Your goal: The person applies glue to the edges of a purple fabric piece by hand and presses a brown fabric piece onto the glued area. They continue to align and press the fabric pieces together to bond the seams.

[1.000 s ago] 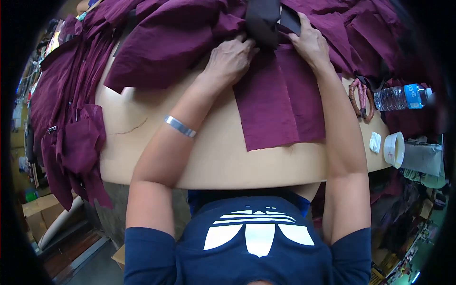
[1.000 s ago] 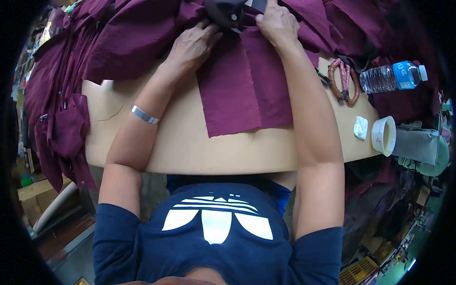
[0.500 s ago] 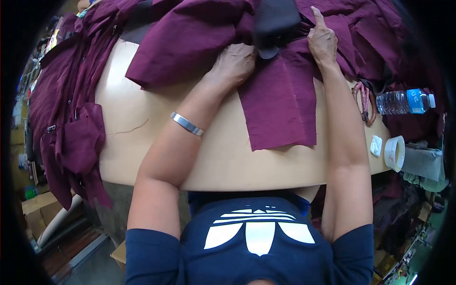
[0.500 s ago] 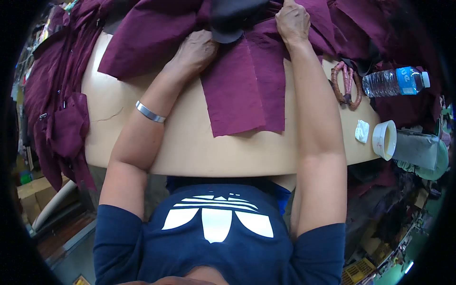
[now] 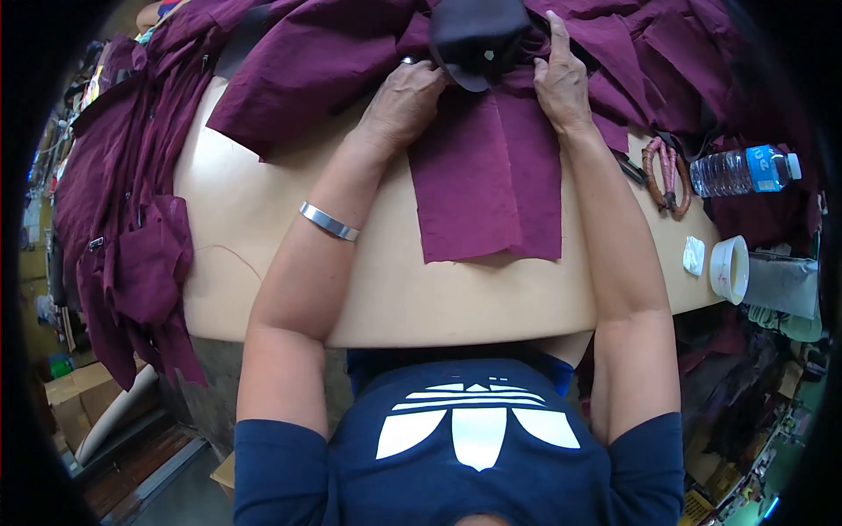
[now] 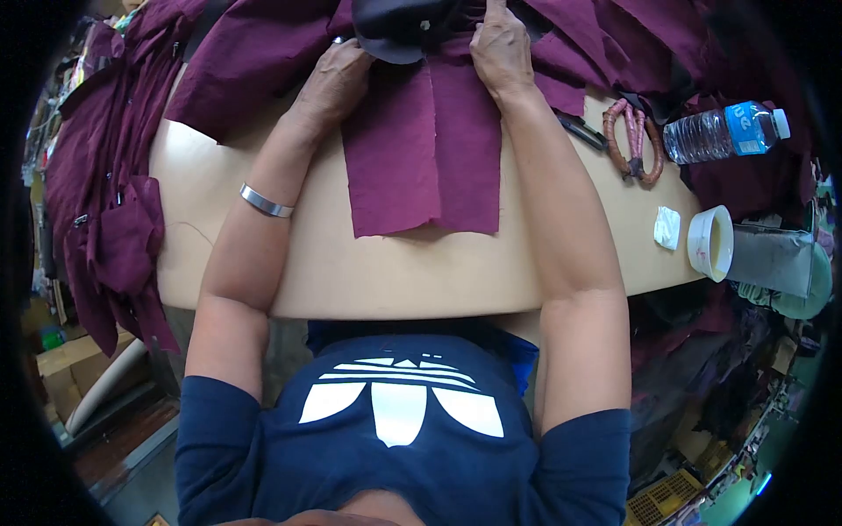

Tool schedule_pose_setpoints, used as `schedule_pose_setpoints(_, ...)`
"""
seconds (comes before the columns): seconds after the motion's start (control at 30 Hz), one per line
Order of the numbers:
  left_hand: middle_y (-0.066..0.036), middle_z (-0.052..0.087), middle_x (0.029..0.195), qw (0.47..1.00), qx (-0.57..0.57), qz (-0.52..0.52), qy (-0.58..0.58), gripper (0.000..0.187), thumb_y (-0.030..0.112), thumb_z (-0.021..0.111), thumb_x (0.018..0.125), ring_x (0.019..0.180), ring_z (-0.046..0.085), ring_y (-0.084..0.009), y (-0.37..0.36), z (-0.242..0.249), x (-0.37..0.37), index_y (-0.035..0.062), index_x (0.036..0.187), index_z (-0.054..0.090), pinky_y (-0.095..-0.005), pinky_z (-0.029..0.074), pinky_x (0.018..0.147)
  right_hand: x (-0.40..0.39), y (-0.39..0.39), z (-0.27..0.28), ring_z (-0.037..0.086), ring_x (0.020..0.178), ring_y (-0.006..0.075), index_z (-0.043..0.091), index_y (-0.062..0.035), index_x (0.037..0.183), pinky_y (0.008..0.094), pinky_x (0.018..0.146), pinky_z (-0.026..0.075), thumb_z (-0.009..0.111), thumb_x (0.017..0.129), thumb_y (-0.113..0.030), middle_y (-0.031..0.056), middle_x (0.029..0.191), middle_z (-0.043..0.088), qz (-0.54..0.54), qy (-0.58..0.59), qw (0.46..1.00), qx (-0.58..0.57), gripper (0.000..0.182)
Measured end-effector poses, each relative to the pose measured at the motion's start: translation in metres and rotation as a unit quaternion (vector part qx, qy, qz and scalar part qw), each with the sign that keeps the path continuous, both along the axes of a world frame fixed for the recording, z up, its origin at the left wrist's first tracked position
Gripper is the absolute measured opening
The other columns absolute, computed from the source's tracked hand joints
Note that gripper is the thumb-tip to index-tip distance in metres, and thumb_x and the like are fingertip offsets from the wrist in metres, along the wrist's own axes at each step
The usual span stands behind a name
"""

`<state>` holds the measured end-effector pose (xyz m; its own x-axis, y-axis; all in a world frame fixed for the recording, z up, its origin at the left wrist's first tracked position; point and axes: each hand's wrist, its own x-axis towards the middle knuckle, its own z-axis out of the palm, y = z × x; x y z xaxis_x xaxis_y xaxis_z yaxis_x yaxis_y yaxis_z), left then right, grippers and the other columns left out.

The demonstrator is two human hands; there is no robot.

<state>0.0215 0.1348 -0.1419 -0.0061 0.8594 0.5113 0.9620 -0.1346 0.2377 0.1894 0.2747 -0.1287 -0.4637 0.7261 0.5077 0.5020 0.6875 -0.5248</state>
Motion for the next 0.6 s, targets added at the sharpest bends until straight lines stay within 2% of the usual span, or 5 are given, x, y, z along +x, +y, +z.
schedule_pose_setpoints(0.17, -0.011, 0.058, 0.089, 0.991, 0.045, -0.022, 0.121, 0.015, 0.002, 0.051, 0.079, 0.084, 0.058, -0.0283, -0.039, 0.025, 0.036, 0.0019, 0.091, 0.060, -0.0388, 0.047, 0.077, 0.029, -0.033, 0.028, 0.063, 0.086, 0.0255, 0.020, -0.0140, 0.143, 0.0354, 0.078, 0.047, 0.069, 0.078, -0.024, 0.0122, 0.096, 0.062, -0.003, 0.014, 0.993, -0.117, 0.083)
schedule_pose_setpoints(0.27, -0.014, 0.054, 0.098, 0.990, -0.089, -0.112, -0.020, 0.014, 0.008, 0.054, 0.082, 0.091, 0.055, -0.0278, -0.062, 0.030, 0.062, -0.0009, 0.093, 0.056, -0.0369, 0.045, 0.080, 0.053, -0.047, 0.023, 0.062, 0.092, 0.0248, 0.019, -0.0102, 0.144, 0.0365, 0.081, 0.046, 0.069, 0.078, -0.023, 0.0154, 0.111, 0.060, 0.050, 0.020, 0.973, -0.225, 0.083)
schedule_pose_setpoints(0.33, -0.016, 0.052, 0.104, 0.992, -0.054, -0.116, 0.003, 0.019, 0.009, 0.054, 0.083, 0.101, 0.052, -0.0298, -0.071, 0.028, 0.068, -0.0003, 0.100, 0.054, -0.0388, 0.043, 0.086, 0.057, -0.067, 0.006, 0.060, 0.104, 0.0309, 0.022, -0.0123, 0.144, 0.0347, 0.090, 0.045, 0.067, 0.078, -0.013, 0.0207, 0.121, 0.057, 0.107, 0.016, 0.994, 0.005, 0.079)
schedule_pose_setpoints(0.4, -0.016, 0.051, 0.105, 0.994, 0.033, -0.103, 0.009, 0.022, 0.010, 0.054, 0.083, 0.106, 0.050, -0.0313, -0.073, 0.016, 0.071, 0.0006, 0.104, 0.054, -0.0405, 0.041, 0.089, 0.063, -0.094, 0.025, 0.058, 0.108, 0.0342, 0.025, -0.0185, 0.143, 0.0367, 0.093, 0.044, 0.064, 0.078, -0.008, 0.0233, 0.119, 0.056, 0.056, -0.037, 0.984, -0.166, 0.076)
schedule_pose_setpoints(0.6, -0.016, 0.052, 0.109, 0.986, 0.038, -0.146, 0.068, 0.027, 0.010, 0.053, 0.084, 0.108, 0.051, -0.0299, -0.075, 0.010, 0.065, 0.0015, 0.110, 0.053, -0.0406, 0.039, 0.093, 0.070, -0.084, 0.003, 0.061, 0.099, 0.0345, 0.031, -0.0202, 0.140, 0.0374, 0.092, 0.044, 0.059, 0.082, -0.005, 0.0227, 0.118, 0.057, 0.066, 0.019, 0.997, 0.021, 0.067)
